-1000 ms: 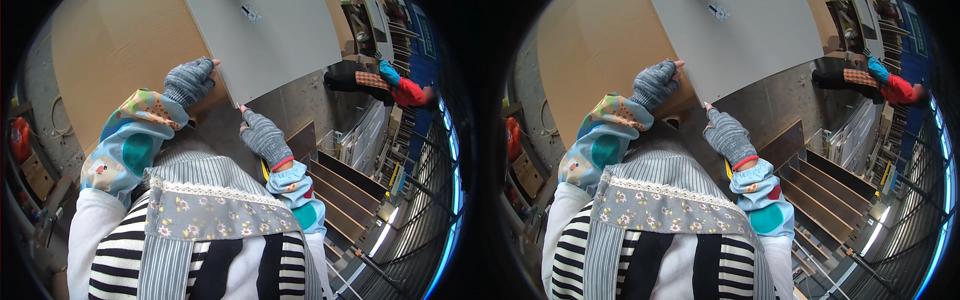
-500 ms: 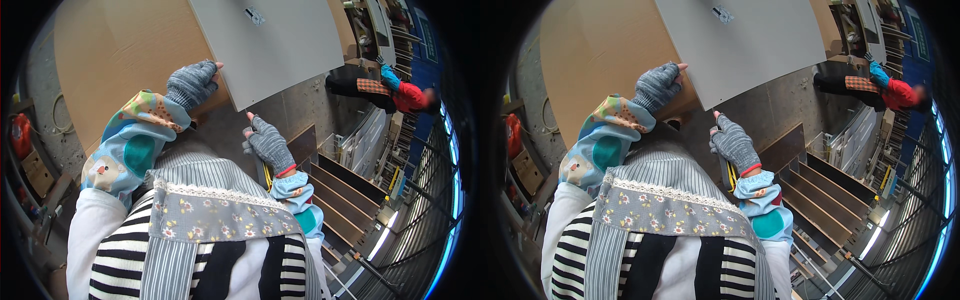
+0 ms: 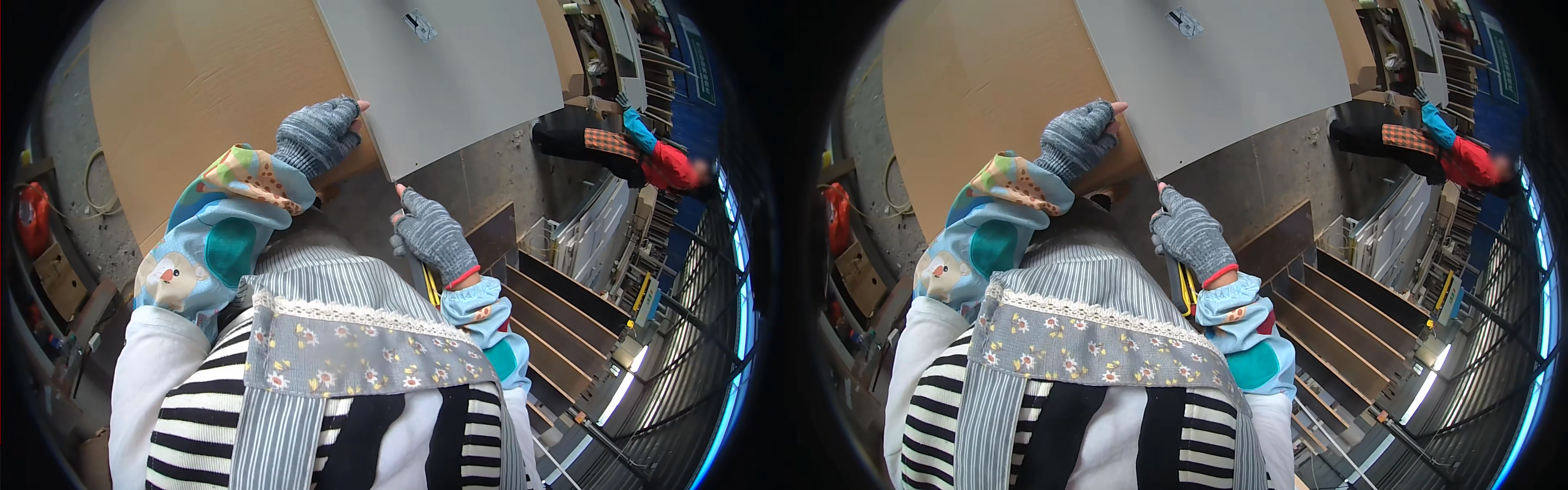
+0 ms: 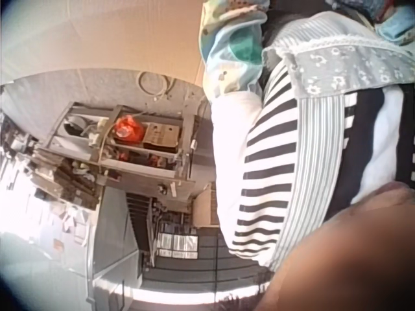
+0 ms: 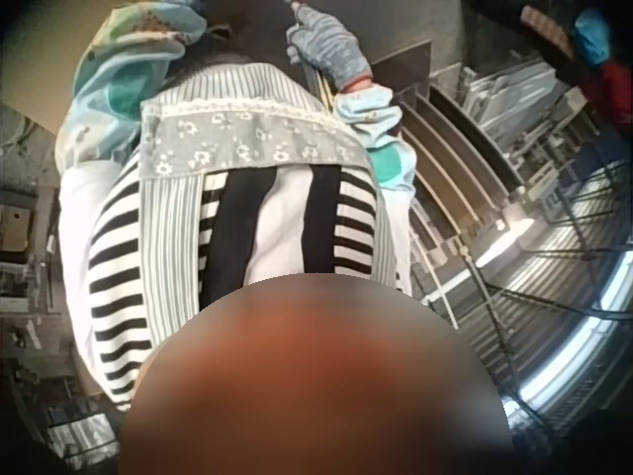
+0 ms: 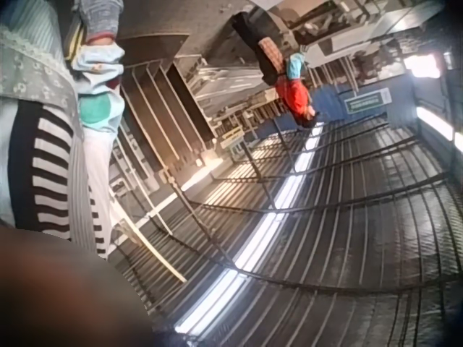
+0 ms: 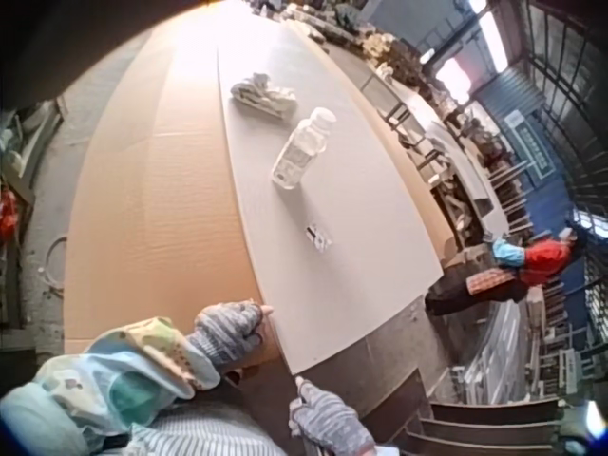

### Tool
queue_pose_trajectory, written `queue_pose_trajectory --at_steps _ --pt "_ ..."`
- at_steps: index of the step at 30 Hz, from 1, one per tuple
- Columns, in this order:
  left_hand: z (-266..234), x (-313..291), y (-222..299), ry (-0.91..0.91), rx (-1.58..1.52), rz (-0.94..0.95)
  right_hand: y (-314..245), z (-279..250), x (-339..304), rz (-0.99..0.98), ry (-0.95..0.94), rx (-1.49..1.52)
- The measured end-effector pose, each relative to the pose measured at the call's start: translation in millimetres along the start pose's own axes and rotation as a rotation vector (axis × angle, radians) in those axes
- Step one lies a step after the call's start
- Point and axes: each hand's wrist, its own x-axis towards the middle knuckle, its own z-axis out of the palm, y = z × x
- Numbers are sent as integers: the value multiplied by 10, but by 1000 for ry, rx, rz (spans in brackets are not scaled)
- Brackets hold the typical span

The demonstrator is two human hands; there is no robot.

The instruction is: Place small plugs into a board and trim the edge with a utility knife

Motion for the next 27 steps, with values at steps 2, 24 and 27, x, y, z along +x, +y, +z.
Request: queue_pose_trajectory --at_steps 2,24,27 --pt "-5 -2 -5 -9 -14 -4 -2 4 -35 23 -11 78" --pt "-8 -17 5 28 38 5 -72 -174 -47 13 -51 262" --pt "38 -9 -28 45 -9 35 -86 -130 -8 32 -17 271"
